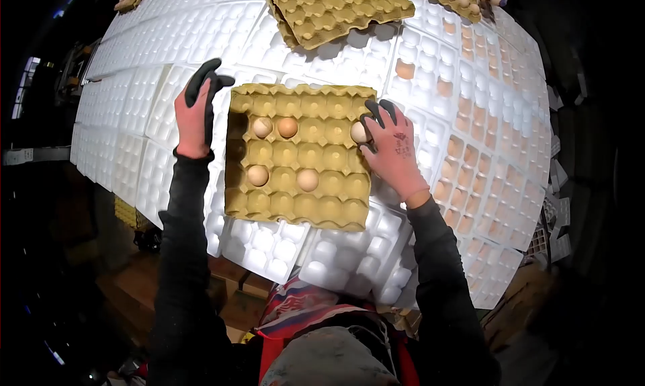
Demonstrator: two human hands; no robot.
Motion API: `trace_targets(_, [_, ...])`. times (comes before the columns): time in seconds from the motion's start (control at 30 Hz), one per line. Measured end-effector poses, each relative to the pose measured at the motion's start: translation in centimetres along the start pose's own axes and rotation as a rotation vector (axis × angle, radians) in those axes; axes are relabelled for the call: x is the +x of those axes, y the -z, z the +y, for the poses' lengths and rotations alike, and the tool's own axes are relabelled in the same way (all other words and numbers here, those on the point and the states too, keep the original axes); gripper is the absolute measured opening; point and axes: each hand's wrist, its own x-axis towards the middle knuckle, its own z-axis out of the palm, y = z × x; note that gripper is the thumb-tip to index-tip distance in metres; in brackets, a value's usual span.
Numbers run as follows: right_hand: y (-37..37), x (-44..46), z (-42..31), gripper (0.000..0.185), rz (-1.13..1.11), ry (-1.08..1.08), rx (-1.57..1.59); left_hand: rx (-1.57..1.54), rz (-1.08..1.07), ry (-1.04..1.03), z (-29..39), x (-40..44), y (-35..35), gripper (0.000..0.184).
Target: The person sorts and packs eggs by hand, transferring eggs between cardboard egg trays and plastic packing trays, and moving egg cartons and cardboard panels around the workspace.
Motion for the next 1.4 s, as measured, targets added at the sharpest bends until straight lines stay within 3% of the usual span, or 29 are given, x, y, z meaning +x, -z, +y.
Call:
trace_targets(0.03, [0.7,-0.5,-0.7,0.056,0.097,0.012,-0.053,0.046,0.022,0.021,-0.4,-2.0,1.8,0.033])
trace_targets(0.13, [1.4,-1.6,-1.7,0.055,0.174,-0.340,1.188,0.024,0.064,0.067,-1.7,-7.6,3.9,0.037])
trace_targets(0.2, [1.9,-1.9,-2.1,0.050,0.143,-0.383,1.626,0.016,0.106,0.177,-2.4,-9.9,4.0,0.038])
trace_targets(0.3, [0.5,-2.0,-2.3,0.049,0.162,-0.327,2.079,-0.086,0.077,0.223,-3.2,-11.7,4.0,0.042])
trace_targets(0.47, [0.2,-2.2,-3.2,0.053,0.195,-0.354,2.309,-0.089,0.067,0.201,-3.0,-12.4,4.8,0.042])
trace_targets(0.53, [0.5,-1.4,-3.5,0.047,0.161,-0.300,2.218,-0.100,0.074,0.216,-2.9,-12.1,5.6,0.038])
trace_targets(0.57, [0.5,-1.1,-2.9,0.041,0.153,-0.210,1.676,-0.070,0.043,0.212,-2.4,-11.6,5.6,0.039])
trace_targets(0.6, [1.0,0.1,-3.6,0.036,0.106,-0.322,1.570,-0.018,-0.005,0.220,-2.1,-10.9,5.6,0.040])
trace_targets(0.63, [1.5,1.4,-4.3,0.033,0.049,-0.427,1.468,0.126,-0.045,0.030,-3.8,-9.9,5.3,0.045])
trace_targets(0.67, [1.4,2.9,-5.0,0.028,-0.044,-0.375,1.127,0.323,-0.111,-0.065,-3.5,-8.8,4.8,0.051])
trace_targets(0.73, [1.2,5.8,-9.1,0.031,-0.099,-0.073,0.400,0.667,-0.371,-0.309,-3.4,-5.7,3.2,0.061])
trace_targets(0.77, [-0.5,6.5,-10.2,0.034,0.008,0.100,0.138,0.815,-0.505,-0.301,-3.2,-4.9,2.2,0.064])
trace_targets(0.8, [-1.6,6.9,-10.9,0.037,-0.044,0.191,-0.034,0.995,-0.519,-0.377,-4.5,-4.5,1.1,0.065])
trace_targets(0.87, [-4.0,7.6,-10.7,0.030,-0.239,0.170,-0.095,1.157,-0.686,-0.421,-5.7,-3.5,-0.2,0.064])
trace_targets(0.93, [-3.2,7.1,-10.8,0.032,-0.185,0.065,0.042,0.994,-0.614,-0.408,-6.4,-2.8,0.6,0.064])
trace_targets(0.97, [-3.0,5.9,-10.1,0.039,-0.030,0.027,0.376,0.911,-0.580,-0.395,-6.9,-3.0,1.0,0.064])
trace_targets(1.0, [-2.6,5.0,-9.1,0.045,-0.060,-0.063,0.845,0.745,-0.479,-0.314,-5.8,-3.8,1.7,0.066])
trace_targets(1.07, [-0.3,3.2,-9.0,0.043,-0.119,-0.413,1.463,-0.232,-0.366,0.121,-4.1,-5.5,3.2,0.072])
trace_targets(1.1, [0.2,2.6,-9.1,0.042,-0.104,-0.463,1.513,-0.379,-0.298,0.147,-3.5,-6.1,3.7,0.072])
trace_targets(1.2, [-1.3,0.2,-9.4,0.042,0.083,-0.081,1.093,-0.660,-0.165,0.295,-2.5,-8.3,4.3,0.059])
trace_targets(1.23, [-2.1,0.1,-9.1,0.042,0.040,-0.120,1.294,-0.769,-0.142,0.337,-2.5,-8.8,4.2,0.056])
trace_targets(1.33, [-1.6,0.8,-8.8,0.045,-0.130,-0.401,2.295,-0.981,-0.099,0.454,-2.8,-9.6,4.5,0.047])
trace_targets(1.4, [0.2,0.7,-10.0,0.046,-0.010,-0.392,1.905,-1.147,-0.147,0.501,-4.5,-9.9,5.2,0.045])
